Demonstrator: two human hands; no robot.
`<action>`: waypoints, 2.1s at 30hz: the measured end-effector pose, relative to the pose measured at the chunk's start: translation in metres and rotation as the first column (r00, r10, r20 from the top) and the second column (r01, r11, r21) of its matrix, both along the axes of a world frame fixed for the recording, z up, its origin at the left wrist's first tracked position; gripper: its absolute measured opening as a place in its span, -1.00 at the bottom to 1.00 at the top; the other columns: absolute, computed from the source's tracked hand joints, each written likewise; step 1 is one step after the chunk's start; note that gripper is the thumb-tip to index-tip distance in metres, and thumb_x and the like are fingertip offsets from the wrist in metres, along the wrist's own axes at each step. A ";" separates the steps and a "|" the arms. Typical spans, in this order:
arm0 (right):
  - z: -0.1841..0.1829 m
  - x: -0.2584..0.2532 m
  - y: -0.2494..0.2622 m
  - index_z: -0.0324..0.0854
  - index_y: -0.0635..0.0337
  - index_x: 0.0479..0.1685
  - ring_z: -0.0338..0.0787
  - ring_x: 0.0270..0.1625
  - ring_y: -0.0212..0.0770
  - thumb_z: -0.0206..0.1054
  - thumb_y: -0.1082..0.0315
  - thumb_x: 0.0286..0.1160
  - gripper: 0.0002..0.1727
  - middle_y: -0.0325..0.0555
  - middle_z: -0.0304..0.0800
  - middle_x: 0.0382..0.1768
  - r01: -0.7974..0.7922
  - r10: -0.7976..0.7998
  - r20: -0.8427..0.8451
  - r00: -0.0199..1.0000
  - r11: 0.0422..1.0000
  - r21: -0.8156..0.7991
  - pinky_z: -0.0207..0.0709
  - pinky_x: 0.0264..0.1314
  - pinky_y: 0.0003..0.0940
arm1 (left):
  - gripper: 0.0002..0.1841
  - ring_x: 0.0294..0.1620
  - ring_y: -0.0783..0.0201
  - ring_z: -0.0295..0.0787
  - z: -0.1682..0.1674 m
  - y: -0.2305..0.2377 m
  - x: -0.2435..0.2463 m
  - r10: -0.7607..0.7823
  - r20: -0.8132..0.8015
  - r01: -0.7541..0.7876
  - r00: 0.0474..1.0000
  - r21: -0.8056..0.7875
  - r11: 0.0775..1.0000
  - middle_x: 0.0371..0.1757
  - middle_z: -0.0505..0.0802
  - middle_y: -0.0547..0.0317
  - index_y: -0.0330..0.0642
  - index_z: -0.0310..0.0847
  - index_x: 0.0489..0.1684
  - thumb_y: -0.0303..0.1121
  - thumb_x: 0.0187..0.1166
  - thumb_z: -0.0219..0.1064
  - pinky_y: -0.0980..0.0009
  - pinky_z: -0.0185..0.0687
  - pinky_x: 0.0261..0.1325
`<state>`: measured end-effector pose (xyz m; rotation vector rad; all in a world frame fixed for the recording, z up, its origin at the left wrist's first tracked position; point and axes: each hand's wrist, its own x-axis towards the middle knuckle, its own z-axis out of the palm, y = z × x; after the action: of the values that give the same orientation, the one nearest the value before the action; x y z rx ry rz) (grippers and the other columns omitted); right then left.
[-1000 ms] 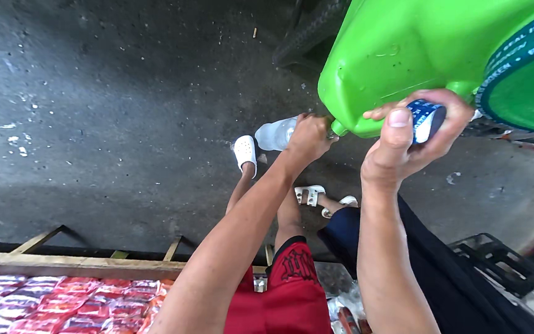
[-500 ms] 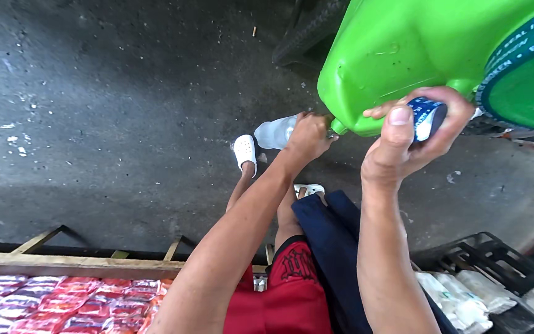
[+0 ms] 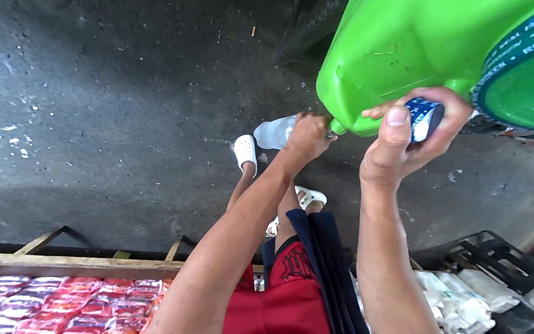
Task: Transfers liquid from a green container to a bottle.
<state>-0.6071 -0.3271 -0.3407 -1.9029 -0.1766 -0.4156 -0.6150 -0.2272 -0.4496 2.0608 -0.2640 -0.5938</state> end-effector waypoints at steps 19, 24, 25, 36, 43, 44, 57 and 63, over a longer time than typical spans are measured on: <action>-0.001 0.001 0.002 0.45 0.06 0.22 0.81 -0.19 -0.28 0.34 0.06 0.58 -0.61 -0.31 0.68 -0.18 0.003 -0.003 0.004 1.000 1.000 0.016 0.82 -0.11 -0.19 | -0.67 0.21 -0.01 0.79 0.000 0.001 0.002 -0.022 -0.037 0.023 0.999 0.014 1.000 0.01 0.90 -0.04 -0.23 0.80 0.00 -0.15 0.51 0.48 -0.11 0.33 0.58; 0.000 0.002 0.001 0.45 0.07 0.21 0.81 -0.20 -0.28 0.33 0.06 0.58 -0.61 -0.30 0.68 -0.17 0.007 -0.007 0.010 1.000 1.000 0.008 0.81 -0.12 -0.20 | -0.66 0.22 -0.01 0.78 0.002 0.001 0.002 -0.023 -0.040 0.023 0.999 0.017 1.000 0.02 0.89 -0.05 -0.24 0.80 0.01 -0.15 0.51 0.48 -0.11 0.35 0.57; 0.000 0.002 0.001 0.45 0.08 0.20 0.81 -0.20 -0.28 0.33 0.07 0.58 -0.61 -0.29 0.68 -0.18 0.007 -0.007 0.012 1.000 1.000 0.009 0.81 -0.12 -0.20 | -0.66 0.23 -0.01 0.78 0.002 0.001 0.002 -0.024 -0.046 0.024 0.999 0.018 1.000 0.03 0.89 -0.05 -0.24 0.80 0.02 -0.15 0.52 0.48 -0.10 0.34 0.58; 0.000 0.000 0.000 0.45 0.07 0.22 0.80 -0.19 -0.28 0.35 0.10 0.58 -0.62 -0.30 0.69 -0.16 0.000 0.000 -0.002 1.000 1.000 0.021 0.81 -0.10 -0.20 | -0.69 0.21 0.00 0.79 0.000 -0.001 0.001 -0.010 -0.031 0.011 0.999 0.017 1.000 0.00 0.90 -0.05 -0.23 0.81 -0.03 -0.16 0.50 0.48 -0.09 0.34 0.59; 0.000 0.000 0.000 0.46 0.08 0.22 0.80 -0.18 -0.28 0.35 0.07 0.58 -0.60 -0.29 0.68 -0.15 0.007 -0.007 -0.004 1.000 1.000 0.002 0.81 -0.10 -0.20 | -0.68 0.21 -0.02 0.79 -0.002 -0.002 0.000 -0.012 -0.017 0.013 1.000 0.019 1.000 -0.01 0.90 -0.05 -0.24 0.81 -0.05 -0.15 0.51 0.47 -0.11 0.36 0.56; -0.001 0.000 0.000 0.46 0.09 0.22 0.80 -0.18 -0.27 0.35 0.07 0.58 -0.60 -0.28 0.68 -0.15 0.006 -0.006 -0.003 1.000 1.000 0.005 0.81 -0.11 -0.20 | -0.68 0.21 -0.02 0.79 -0.003 -0.001 0.000 -0.013 -0.020 0.013 1.000 0.019 1.000 -0.01 0.90 -0.05 -0.24 0.81 -0.04 -0.15 0.51 0.47 -0.11 0.36 0.56; -0.001 -0.001 0.001 0.45 0.09 0.22 0.81 -0.18 -0.27 0.34 0.07 0.59 -0.60 -0.28 0.69 -0.15 0.009 -0.009 -0.006 1.000 1.000 0.011 0.81 -0.11 -0.20 | -0.66 0.21 -0.01 0.80 -0.005 -0.001 0.000 -0.006 -0.015 0.007 1.000 0.017 1.000 0.00 0.90 -0.04 -0.23 0.81 0.00 -0.14 0.50 0.48 -0.11 0.35 0.57; 0.000 0.000 0.001 0.45 0.08 0.22 0.81 -0.18 -0.28 0.34 0.08 0.58 -0.61 -0.29 0.68 -0.16 0.001 -0.001 -0.004 1.000 1.000 0.011 0.81 -0.10 -0.20 | -0.67 0.23 0.00 0.78 -0.003 -0.001 0.001 -0.012 -0.031 0.012 0.999 0.014 1.000 0.02 0.90 -0.04 -0.22 0.80 0.03 -0.15 0.51 0.48 -0.10 0.33 0.59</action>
<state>-0.6072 -0.3258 -0.3411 -1.8932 -0.1703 -0.4129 -0.6142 -0.2279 -0.4530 2.0631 -0.2554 -0.6358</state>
